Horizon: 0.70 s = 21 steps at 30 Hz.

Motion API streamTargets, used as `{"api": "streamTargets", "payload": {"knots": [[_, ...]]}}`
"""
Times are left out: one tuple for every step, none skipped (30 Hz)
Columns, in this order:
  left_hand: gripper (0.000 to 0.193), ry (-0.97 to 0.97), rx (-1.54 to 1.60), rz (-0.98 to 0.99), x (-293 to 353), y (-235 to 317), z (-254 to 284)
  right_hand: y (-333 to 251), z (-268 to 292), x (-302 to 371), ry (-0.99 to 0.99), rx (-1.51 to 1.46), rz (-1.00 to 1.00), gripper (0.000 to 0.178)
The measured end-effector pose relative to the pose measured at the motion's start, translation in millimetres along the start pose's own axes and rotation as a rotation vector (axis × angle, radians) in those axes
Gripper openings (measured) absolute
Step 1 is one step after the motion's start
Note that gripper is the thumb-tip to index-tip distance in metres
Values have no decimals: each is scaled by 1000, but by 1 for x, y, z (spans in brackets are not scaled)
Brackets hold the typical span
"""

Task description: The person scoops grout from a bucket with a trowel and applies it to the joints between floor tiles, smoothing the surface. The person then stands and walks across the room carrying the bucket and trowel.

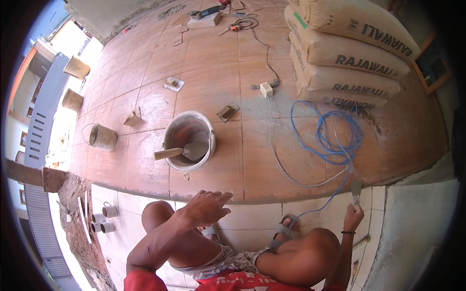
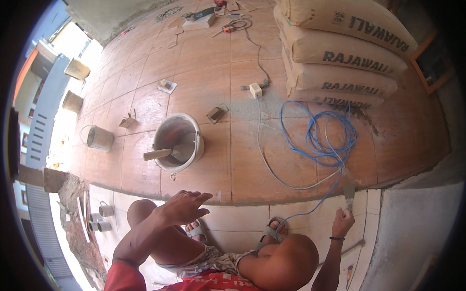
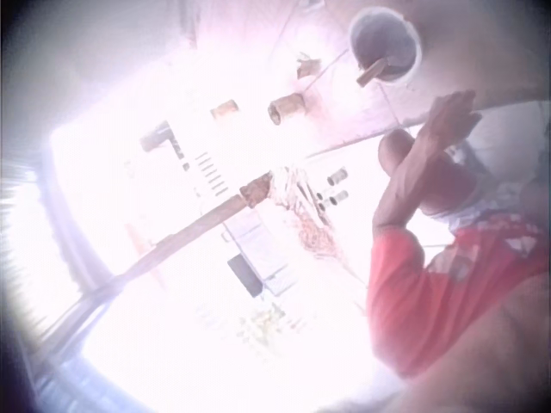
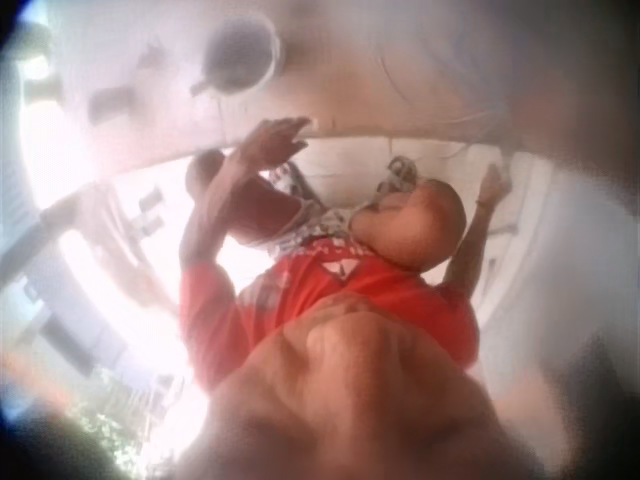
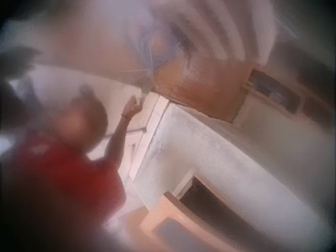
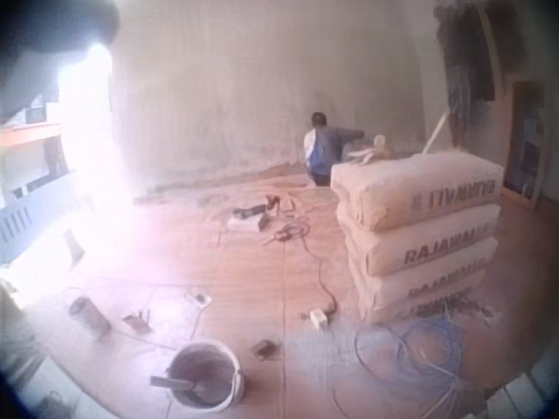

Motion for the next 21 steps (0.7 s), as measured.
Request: {"api": "streamTargets", "payload": {"knots": [[45, 8, 9, -15, 3, -2, -1, -15, -3, 1, -17, -27, 31, 39], [42, 6, 38, -10, 6, -3, -2, -30, -5, 0, -32, -54, 62, 39], [45, -4, 14, -10, 11, -4, 0, -43, -7, -1, -48, -87, 76, 39], [48, -15, -4, -13, 13, -2, 2, -55, -6, -4, -67, -112, 94, 40], [51, -26, -21, -16, 15, -2, 3, -69, -6, -8, -85, -137, 111, 40], [51, -8, -4, -29, 17, -3, 3, -86, -2, -14, -77, -156, 150, 39], [52, -1, 7, -21, 24, -9, 1, -103, -4, -11, -91, -185, 178, 38], [52, 4, 19, -15, 30, -16, -3, -120, -5, -9, -103, -212, 204, 37], [51, 39, 49, -45, 29, -17, -5, -159, 13, -19, -48, -214, 262, 36], [51, 51, 35, -62, 27, -10, 0, -183, 30, -25, 6, -244, 275, 36], [50, 41, 35, -49, 32, -16, -3, -200, 32, -22, 21, -274, 279, 35], [46, 12, 54, -58, 32, -14, 1, -214, 43, -29, 34, -277, 316, 29], [44, 37, 73, -64, 32, -16, 0, -226, 54, -34, 45, -290, 346, 24], [42, 72, 92, -78, 33, -18, 0, -243, 66, -37, -24, -423, 320, 24], [39, 87, 107, -79, 36, -22, -3, -251, 72, -34, -112, -553, 271, 25], [38, 72, 117, -58, 38, -25, -3, -259, 75, -29, -201, -680, 215, 26], [37, 88, 137, -81, 35, -25, 3, -291, 96, -20, -144, -536, 510, 20], [35, 62, 152, -74, 34, -26, -1, -299, 101, -5, -115, -393, 758, 15], [35, 88, 167, -92, 31, -27, 0, -316, 106, 17, -66, -238, 1015, 12], [34, 114, 183, -105, 33, -30, 0, -339, 90, 38, -571, -751, 770, 12], [34, 140, 199, -110, 37, -33, 0, -362, 73, 66, -1068, -1227, 420, 13]]}}
Point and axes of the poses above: each hand's wrist, its own x-axis away from the middle knuckle, its own z-axis out of the back of the hand, y = z × x, the point moved 4 cm from there along -x, towards the middle knuckle, and after that the axes turned 8 degrees about y, right-handed, at the moved point
